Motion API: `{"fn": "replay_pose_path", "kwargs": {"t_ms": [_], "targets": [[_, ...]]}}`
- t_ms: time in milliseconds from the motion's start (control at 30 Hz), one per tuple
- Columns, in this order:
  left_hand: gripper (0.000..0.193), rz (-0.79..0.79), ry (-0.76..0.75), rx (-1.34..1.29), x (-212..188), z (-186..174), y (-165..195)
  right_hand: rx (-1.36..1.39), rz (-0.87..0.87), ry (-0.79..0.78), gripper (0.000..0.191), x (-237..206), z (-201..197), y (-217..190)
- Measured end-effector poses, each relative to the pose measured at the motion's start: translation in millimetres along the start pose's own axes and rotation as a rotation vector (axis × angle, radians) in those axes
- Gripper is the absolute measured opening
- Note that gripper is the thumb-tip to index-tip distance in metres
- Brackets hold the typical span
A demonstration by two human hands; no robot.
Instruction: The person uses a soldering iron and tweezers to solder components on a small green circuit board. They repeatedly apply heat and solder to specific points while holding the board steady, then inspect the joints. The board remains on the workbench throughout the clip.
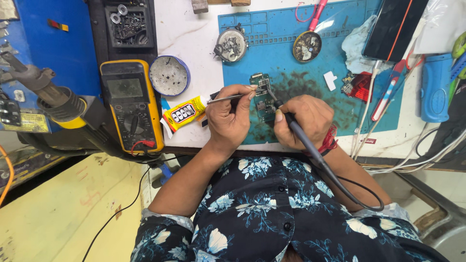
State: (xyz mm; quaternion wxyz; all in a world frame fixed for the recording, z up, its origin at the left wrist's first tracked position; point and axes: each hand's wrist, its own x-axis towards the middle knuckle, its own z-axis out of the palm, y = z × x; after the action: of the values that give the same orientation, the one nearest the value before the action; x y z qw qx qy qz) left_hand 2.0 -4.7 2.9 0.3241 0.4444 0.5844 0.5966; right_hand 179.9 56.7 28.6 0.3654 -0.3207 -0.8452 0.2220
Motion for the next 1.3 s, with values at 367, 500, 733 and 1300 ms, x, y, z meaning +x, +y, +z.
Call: {"fn": "replay_pose_path", "kwargs": {"t_ms": [367, 500, 733, 1300], "targets": [[0.01, 0.021, -0.007, -0.004, 1.5, -1.3, 0.4, -0.091, -0.05, -0.011, 0.014, 3.2, 1.7, -5.7], [0.01, -0.026, -0.011, -0.006, 0.5, -0.9, 1.7, -0.089, -0.046, -0.01, 0.013, 2.1, 1.2, -5.2], [0.009, -0.038, -0.017, -0.012, 0.5, -1.2, 1.8, -0.062, -0.031, 0.006, 0.013, -0.2, -1.1, -2.4], [0.011, -0.012, -0.005, 0.002, -0.7, 0.3, -0.1, -0.085, -0.047, -0.008, 0.015, 1.5, 0.4, -3.8]]}}
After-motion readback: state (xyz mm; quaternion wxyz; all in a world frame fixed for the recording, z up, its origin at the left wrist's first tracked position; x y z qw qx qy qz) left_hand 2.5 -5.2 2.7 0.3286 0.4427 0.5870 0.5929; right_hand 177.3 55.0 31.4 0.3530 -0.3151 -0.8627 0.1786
